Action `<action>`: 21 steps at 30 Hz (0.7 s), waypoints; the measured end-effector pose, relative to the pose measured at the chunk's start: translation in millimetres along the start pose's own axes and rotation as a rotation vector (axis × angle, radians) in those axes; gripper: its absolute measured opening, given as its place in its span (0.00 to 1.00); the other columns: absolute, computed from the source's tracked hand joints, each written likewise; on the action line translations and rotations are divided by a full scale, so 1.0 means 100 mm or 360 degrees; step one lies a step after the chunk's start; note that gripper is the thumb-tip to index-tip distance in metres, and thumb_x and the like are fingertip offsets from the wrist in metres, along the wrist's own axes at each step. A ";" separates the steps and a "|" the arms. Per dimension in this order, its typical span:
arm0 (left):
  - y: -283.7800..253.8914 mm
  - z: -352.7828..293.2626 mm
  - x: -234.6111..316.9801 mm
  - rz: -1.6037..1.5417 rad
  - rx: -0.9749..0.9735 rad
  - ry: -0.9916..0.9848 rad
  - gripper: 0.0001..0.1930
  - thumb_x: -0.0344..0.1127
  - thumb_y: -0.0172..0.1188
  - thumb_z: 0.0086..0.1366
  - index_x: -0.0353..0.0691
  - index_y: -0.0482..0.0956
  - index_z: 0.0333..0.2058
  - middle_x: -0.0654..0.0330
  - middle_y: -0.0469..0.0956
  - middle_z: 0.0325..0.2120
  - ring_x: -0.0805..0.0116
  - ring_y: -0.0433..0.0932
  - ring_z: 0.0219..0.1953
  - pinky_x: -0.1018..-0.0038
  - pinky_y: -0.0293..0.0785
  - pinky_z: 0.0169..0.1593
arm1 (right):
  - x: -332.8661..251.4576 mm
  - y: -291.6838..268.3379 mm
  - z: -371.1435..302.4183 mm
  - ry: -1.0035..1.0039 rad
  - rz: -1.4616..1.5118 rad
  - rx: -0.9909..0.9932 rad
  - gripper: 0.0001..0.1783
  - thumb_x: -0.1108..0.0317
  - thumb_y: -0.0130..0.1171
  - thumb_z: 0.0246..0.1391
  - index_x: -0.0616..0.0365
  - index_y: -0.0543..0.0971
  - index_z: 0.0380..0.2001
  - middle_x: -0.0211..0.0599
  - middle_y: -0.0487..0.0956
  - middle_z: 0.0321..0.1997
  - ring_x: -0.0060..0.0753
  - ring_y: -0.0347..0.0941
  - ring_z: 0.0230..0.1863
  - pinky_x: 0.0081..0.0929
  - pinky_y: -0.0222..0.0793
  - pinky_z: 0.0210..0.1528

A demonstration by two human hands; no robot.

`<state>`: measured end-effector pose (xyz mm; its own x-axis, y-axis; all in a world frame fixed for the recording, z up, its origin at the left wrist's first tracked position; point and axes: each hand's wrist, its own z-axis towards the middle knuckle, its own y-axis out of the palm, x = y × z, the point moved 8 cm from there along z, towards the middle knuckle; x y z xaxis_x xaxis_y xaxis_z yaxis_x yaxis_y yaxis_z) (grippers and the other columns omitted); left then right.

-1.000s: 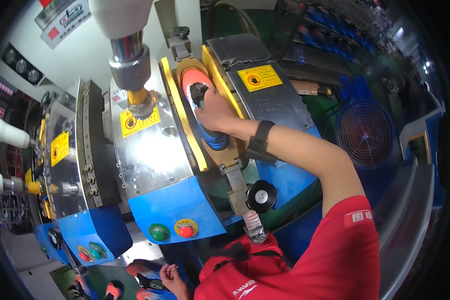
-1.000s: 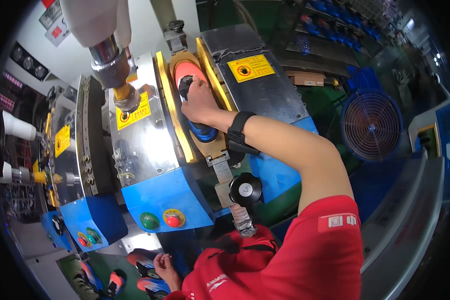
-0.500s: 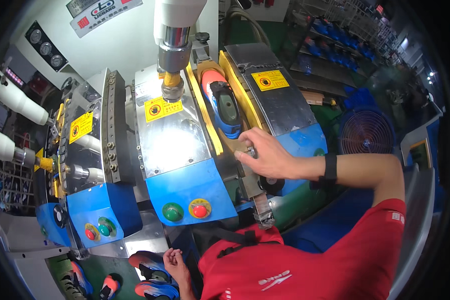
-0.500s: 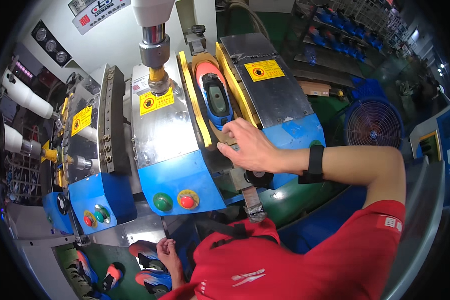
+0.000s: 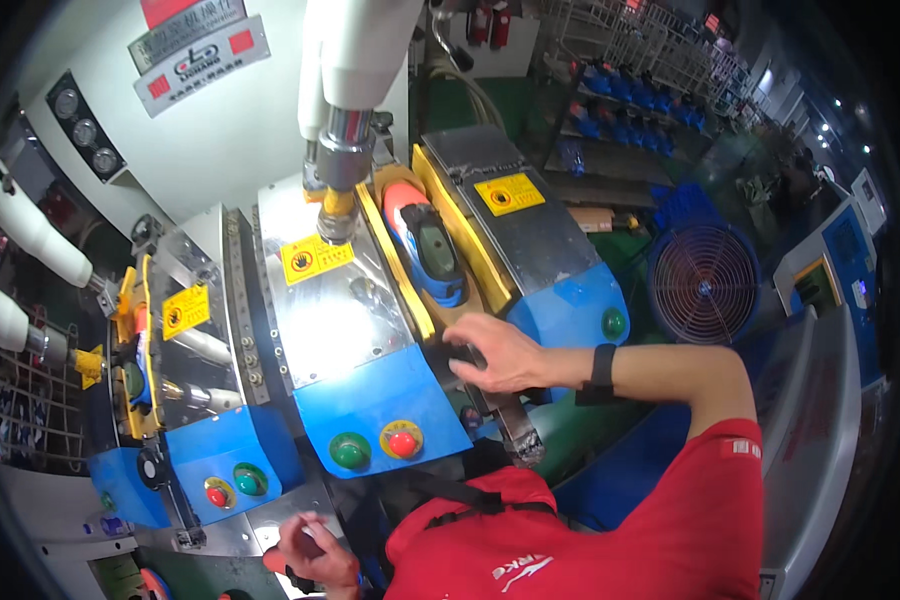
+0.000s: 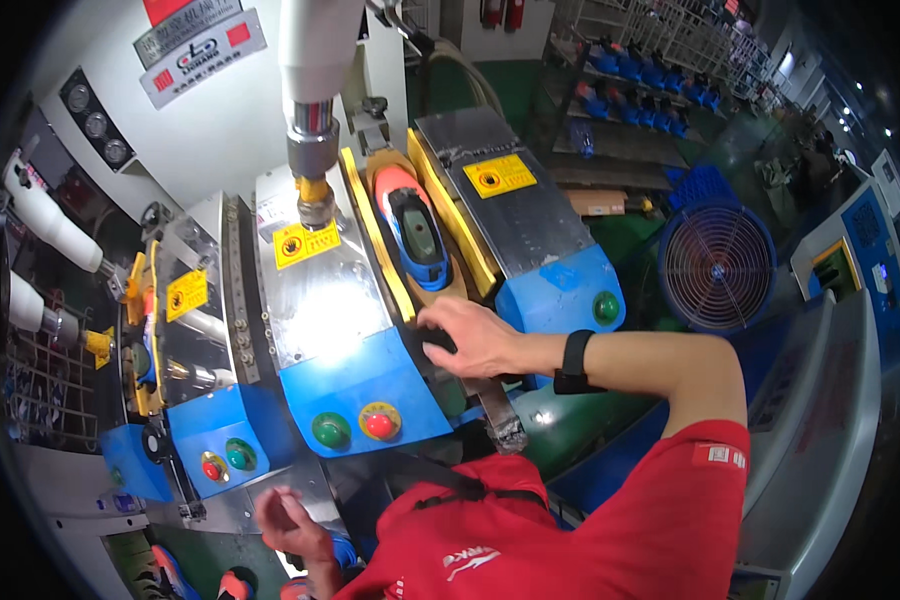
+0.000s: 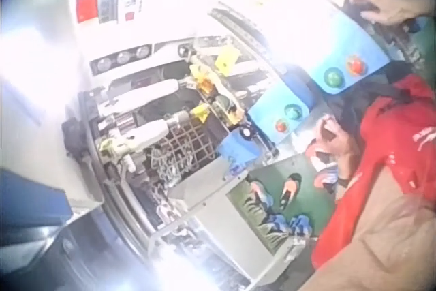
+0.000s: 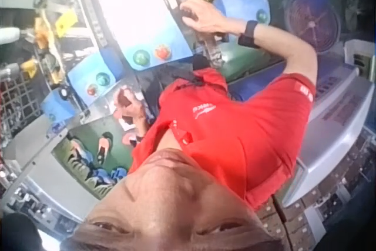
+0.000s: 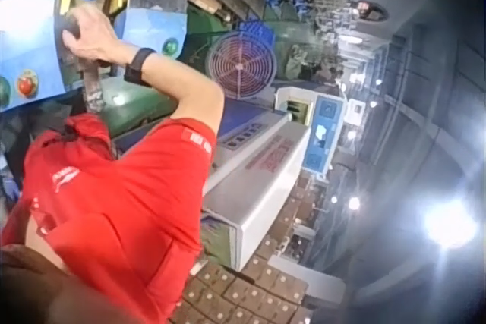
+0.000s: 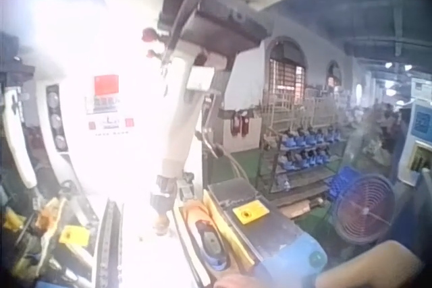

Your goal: The person picks up shoes from a conveyor belt, places them into a machine to be pressed, and then feeds them through a sole wrinkle removing machine before placing them onto a storage rack.

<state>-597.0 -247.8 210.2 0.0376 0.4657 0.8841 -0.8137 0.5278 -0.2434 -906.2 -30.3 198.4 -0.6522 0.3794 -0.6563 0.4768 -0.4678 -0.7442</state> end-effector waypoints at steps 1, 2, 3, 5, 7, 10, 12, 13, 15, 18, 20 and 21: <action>0.04 0.26 0.23 -0.0023 -0.0047 0.0141 0.11 0.21 0.50 0.66 0.33 0.68 0.48 0.54 0.74 0.38 0.71 0.72 0.34 0.75 0.71 0.38 | -0.15 -0.29 0.15 -0.0023 0.0065 0.0263 0.21 0.64 0.61 0.50 0.62 0.72 0.45 0.46 0.73 0.41 0.47 0.73 0.45 0.37 0.70 0.49; 0.13 0.51 0.45 -0.0098 -0.0091 0.0253 0.16 0.16 0.50 0.62 0.33 0.67 0.48 0.53 0.71 0.38 0.67 0.72 0.33 0.73 0.72 0.39 | -0.30 -0.66 0.30 -0.0044 0.0119 0.0522 0.22 0.64 0.61 0.50 0.63 0.71 0.46 0.48 0.73 0.42 0.46 0.73 0.45 0.37 0.70 0.49; 0.28 0.81 0.65 -0.0069 -0.0178 0.0372 0.16 0.15 0.50 0.62 0.32 0.66 0.49 0.53 0.71 0.38 0.67 0.72 0.34 0.73 0.72 0.39 | -0.36 -1.07 0.43 -0.0124 -0.0125 0.0805 0.26 0.64 0.62 0.49 0.65 0.69 0.49 0.50 0.72 0.44 0.47 0.72 0.46 0.37 0.69 0.50; 0.66 1.41 1.07 -0.0099 -0.0233 0.0585 0.16 0.21 0.52 0.66 0.34 0.66 0.52 0.55 0.74 0.40 0.69 0.74 0.38 0.73 0.71 0.45 | -0.47 -1.85 0.86 -0.0156 -0.0021 0.1259 0.30 0.64 0.63 0.48 0.66 0.67 0.52 0.52 0.71 0.49 0.52 0.70 0.51 0.39 0.66 0.55; 1.30 2.08 1.41 -0.0362 -0.0463 0.0632 0.22 0.22 0.54 0.65 0.32 0.62 0.57 0.51 0.72 0.47 0.65 0.74 0.48 0.69 0.70 0.54 | -0.43 -2.47 1.20 -0.0285 -0.0284 0.1601 0.34 0.57 0.64 0.45 0.66 0.68 0.52 0.56 0.72 0.53 0.53 0.70 0.54 0.38 0.66 0.56; 1.82 3.19 2.09 -0.0411 -0.0440 0.0821 0.30 0.43 0.56 0.70 0.29 0.58 0.60 0.49 0.68 0.52 0.66 0.76 0.46 0.73 0.73 0.48 | -0.48 -2.50 1.86 -0.0083 -0.0070 0.0982 0.24 0.55 0.64 0.44 0.63 0.74 0.39 0.50 0.79 0.35 0.46 0.77 0.39 0.36 0.70 0.46; 1.90 3.81 2.54 -0.0183 -0.0277 0.0849 0.41 0.61 0.52 0.67 0.29 0.57 0.62 0.47 0.72 0.47 0.65 0.77 0.41 0.71 0.74 0.46 | -0.52 -2.51 2.01 -0.0052 -0.0027 0.0865 0.22 0.55 0.63 0.44 0.63 0.75 0.36 0.47 0.79 0.32 0.44 0.77 0.35 0.35 0.70 0.43; 2.07 4.02 2.73 -0.0108 -0.0242 0.0820 0.34 0.58 0.51 0.69 0.34 0.62 0.59 0.55 0.73 0.49 0.70 0.76 0.47 0.71 0.73 0.49 | -0.43 -2.54 2.00 -0.0070 -0.0040 0.0810 0.21 0.54 0.63 0.45 0.64 0.75 0.33 0.46 0.79 0.29 0.42 0.77 0.32 0.35 0.71 0.40; 2.20 4.39 3.07 0.0026 -0.0044 0.0719 0.44 0.73 0.40 0.64 0.38 0.57 0.63 0.46 0.74 0.41 0.56 0.74 0.43 0.58 0.72 0.49 | -0.34 -2.53 2.00 -0.0104 -0.0027 0.0742 0.21 0.54 0.62 0.46 0.64 0.76 0.30 0.44 0.78 0.26 0.41 0.76 0.29 0.34 0.71 0.38; 2.74 4.94 3.33 0.0550 -0.0493 0.1095 0.23 0.51 0.60 0.64 0.32 0.76 0.41 0.56 0.79 0.33 0.66 0.78 0.33 0.70 0.74 0.37 | -0.35 -2.57 1.97 0.0014 0.0061 0.0763 0.22 0.53 0.57 0.51 0.65 0.76 0.24 0.46 0.77 0.22 0.46 0.76 0.27 0.37 0.71 0.37; 2.85 5.11 3.46 0.0641 -0.0551 0.1167 0.23 0.52 0.58 0.65 0.33 0.76 0.42 0.55 0.79 0.33 0.65 0.78 0.33 0.69 0.74 0.38 | -0.45 -2.52 1.99 0.0045 -0.0069 0.0754 0.24 0.52 0.51 0.56 0.66 0.76 0.23 0.51 0.77 0.22 0.54 0.76 0.29 0.40 0.71 0.38; 2.89 5.15 3.51 0.0674 -0.0580 0.1196 0.24 0.52 0.58 0.65 0.33 0.75 0.42 0.55 0.79 0.33 0.65 0.78 0.34 0.69 0.74 0.38 | -0.43 -2.50 1.98 0.0056 -0.0071 0.0751 0.24 0.52 0.51 0.56 0.66 0.76 0.23 0.51 0.77 0.22 0.54 0.76 0.29 0.40 0.71 0.38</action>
<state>-1117.5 -297.4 655.6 0.2484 0.9399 0.2344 -0.6183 0.3401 -0.7085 -1114.0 -87.5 437.8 -0.6416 0.4303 -0.6350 0.1235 -0.7591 -0.6391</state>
